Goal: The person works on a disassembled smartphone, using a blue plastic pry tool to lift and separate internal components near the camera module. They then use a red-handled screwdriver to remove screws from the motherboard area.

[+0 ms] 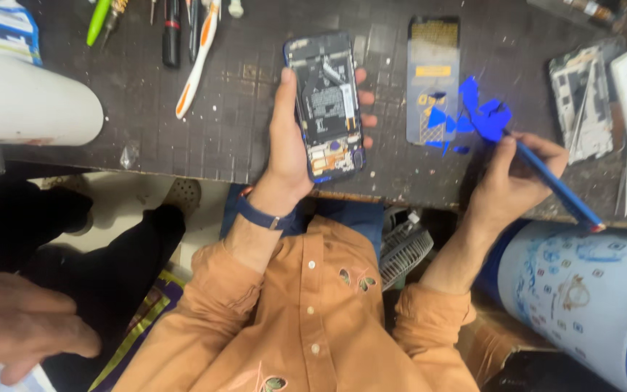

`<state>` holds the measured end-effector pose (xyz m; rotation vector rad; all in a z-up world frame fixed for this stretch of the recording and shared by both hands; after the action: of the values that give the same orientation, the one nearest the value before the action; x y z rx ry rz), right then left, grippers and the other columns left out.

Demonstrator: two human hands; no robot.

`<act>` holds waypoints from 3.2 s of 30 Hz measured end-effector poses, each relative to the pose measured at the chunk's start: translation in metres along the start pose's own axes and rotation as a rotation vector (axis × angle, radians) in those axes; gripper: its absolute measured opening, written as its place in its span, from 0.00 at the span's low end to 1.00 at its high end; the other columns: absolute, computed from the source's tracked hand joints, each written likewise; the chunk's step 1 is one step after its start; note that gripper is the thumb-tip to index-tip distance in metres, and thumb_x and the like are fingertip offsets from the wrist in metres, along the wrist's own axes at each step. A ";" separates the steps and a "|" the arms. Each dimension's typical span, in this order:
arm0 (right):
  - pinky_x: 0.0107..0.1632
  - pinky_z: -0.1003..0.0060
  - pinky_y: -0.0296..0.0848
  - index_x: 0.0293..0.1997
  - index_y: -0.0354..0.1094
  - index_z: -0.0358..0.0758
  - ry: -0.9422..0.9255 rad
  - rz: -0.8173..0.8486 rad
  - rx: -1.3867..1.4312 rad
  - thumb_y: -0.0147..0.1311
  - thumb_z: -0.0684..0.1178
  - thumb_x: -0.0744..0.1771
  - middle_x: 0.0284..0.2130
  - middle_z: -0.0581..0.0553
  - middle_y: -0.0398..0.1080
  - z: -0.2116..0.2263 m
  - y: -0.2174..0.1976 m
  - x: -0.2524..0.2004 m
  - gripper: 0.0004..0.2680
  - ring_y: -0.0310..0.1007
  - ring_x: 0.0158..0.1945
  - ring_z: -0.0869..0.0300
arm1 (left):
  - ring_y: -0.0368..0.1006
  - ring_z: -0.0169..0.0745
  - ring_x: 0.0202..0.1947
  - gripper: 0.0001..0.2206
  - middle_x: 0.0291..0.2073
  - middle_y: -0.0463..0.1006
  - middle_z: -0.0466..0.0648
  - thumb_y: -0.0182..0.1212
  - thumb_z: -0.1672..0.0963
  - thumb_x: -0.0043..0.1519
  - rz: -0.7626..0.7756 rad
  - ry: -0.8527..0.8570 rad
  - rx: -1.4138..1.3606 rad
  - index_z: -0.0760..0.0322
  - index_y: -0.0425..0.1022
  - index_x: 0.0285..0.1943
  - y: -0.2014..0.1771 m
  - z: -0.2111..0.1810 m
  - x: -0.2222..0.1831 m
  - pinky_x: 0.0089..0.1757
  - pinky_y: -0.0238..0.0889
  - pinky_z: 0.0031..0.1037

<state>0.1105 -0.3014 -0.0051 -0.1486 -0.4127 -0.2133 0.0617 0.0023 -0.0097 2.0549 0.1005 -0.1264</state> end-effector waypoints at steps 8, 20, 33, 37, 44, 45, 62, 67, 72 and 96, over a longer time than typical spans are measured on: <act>0.63 0.63 0.75 0.53 0.57 0.32 0.007 0.018 0.003 0.56 0.32 0.73 0.50 0.39 0.68 0.001 0.002 0.000 0.09 0.73 0.53 0.57 | 0.79 0.51 0.46 0.39 0.50 0.78 0.60 0.30 0.39 0.71 0.023 0.014 0.010 0.75 0.67 0.71 0.003 0.000 0.000 0.44 0.78 0.41; 0.64 0.64 0.74 0.52 0.58 0.32 0.011 0.047 -0.018 0.56 0.30 0.73 0.50 0.41 0.67 -0.003 0.000 -0.001 0.08 0.72 0.54 0.58 | 0.79 0.50 0.46 0.39 0.50 0.78 0.59 0.30 0.38 0.71 0.022 0.006 0.000 0.75 0.68 0.70 0.000 0.002 0.000 0.44 0.78 0.40; 0.54 0.68 0.74 0.53 0.60 0.31 -0.014 -0.034 -0.079 0.52 0.32 0.73 0.51 0.42 0.67 0.009 0.001 -0.002 0.06 0.71 0.53 0.60 | 0.78 0.55 0.50 0.38 0.56 0.77 0.62 0.33 0.40 0.70 0.079 0.009 -0.045 0.75 0.64 0.74 -0.002 0.001 -0.001 0.48 0.77 0.43; 0.52 0.66 0.73 0.52 0.64 0.30 -0.205 -0.027 -0.311 0.53 0.32 0.72 0.50 0.41 0.63 0.031 0.010 -0.001 0.05 0.68 0.51 0.57 | 0.77 0.56 0.51 0.38 0.58 0.76 0.63 0.33 0.41 0.69 0.101 0.018 -0.067 0.75 0.63 0.75 -0.003 0.000 -0.003 0.48 0.76 0.45; 0.49 0.66 0.73 0.48 0.68 0.31 -0.339 0.064 -0.513 0.62 0.32 0.73 0.45 0.42 0.67 0.042 0.017 -0.010 0.05 0.70 0.47 0.58 | 0.77 0.57 0.51 0.36 0.60 0.75 0.63 0.34 0.42 0.71 0.105 0.013 -0.087 0.75 0.63 0.75 -0.003 0.000 -0.003 0.48 0.77 0.45; 0.49 0.68 0.75 0.48 0.69 0.30 -0.260 0.149 -0.508 0.62 0.33 0.73 0.46 0.41 0.69 0.039 0.020 -0.014 0.05 0.72 0.48 0.60 | 0.77 0.57 0.51 0.36 0.60 0.75 0.64 0.34 0.42 0.72 0.105 0.018 -0.083 0.75 0.62 0.75 -0.003 0.001 -0.003 0.48 0.77 0.45; 0.40 0.72 0.74 0.54 0.68 0.28 0.150 0.102 0.131 0.53 0.38 0.73 0.38 0.42 0.72 0.044 0.017 -0.029 0.05 0.73 0.36 0.63 | 0.77 0.53 0.51 0.37 0.62 0.73 0.67 0.34 0.42 0.71 0.152 -0.045 -0.090 0.76 0.59 0.77 0.000 0.002 -0.004 0.48 0.77 0.39; 0.43 0.71 0.74 0.55 0.67 0.28 0.103 0.095 0.027 0.53 0.35 0.73 0.41 0.41 0.70 0.064 0.023 -0.040 0.05 0.72 0.37 0.62 | 0.77 0.53 0.51 0.37 0.61 0.73 0.68 0.33 0.42 0.73 0.132 -0.033 -0.053 0.75 0.58 0.78 0.000 0.002 -0.005 0.48 0.77 0.39; 0.41 0.70 0.77 0.52 0.62 0.32 0.188 0.185 0.108 0.54 0.34 0.70 0.45 0.41 0.69 0.084 0.051 -0.059 0.07 0.76 0.38 0.61 | 0.77 0.54 0.53 0.37 0.62 0.72 0.68 0.33 0.41 0.73 0.127 -0.019 -0.021 0.76 0.58 0.78 -0.002 0.001 -0.007 0.49 0.76 0.38; 0.46 0.63 0.81 0.50 0.61 0.30 0.413 0.275 0.449 0.55 0.32 0.71 0.45 0.36 0.72 0.063 0.131 -0.128 0.07 0.79 0.45 0.55 | 0.76 0.55 0.55 0.34 0.61 0.73 0.68 0.29 0.42 0.77 0.107 0.180 -0.080 0.75 0.64 0.71 -0.018 0.002 -0.011 0.49 0.77 0.41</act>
<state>0.0030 -0.1405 -0.0136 0.2771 -0.0190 0.1232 0.0488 0.0089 -0.0250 1.9841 0.1053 0.1276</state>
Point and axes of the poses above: each hand's wrist, its own x-axis towards the middle knuckle, its own y-axis out of the palm, z = x × y, the point moved 6 cm from there along x, towards the middle knuckle
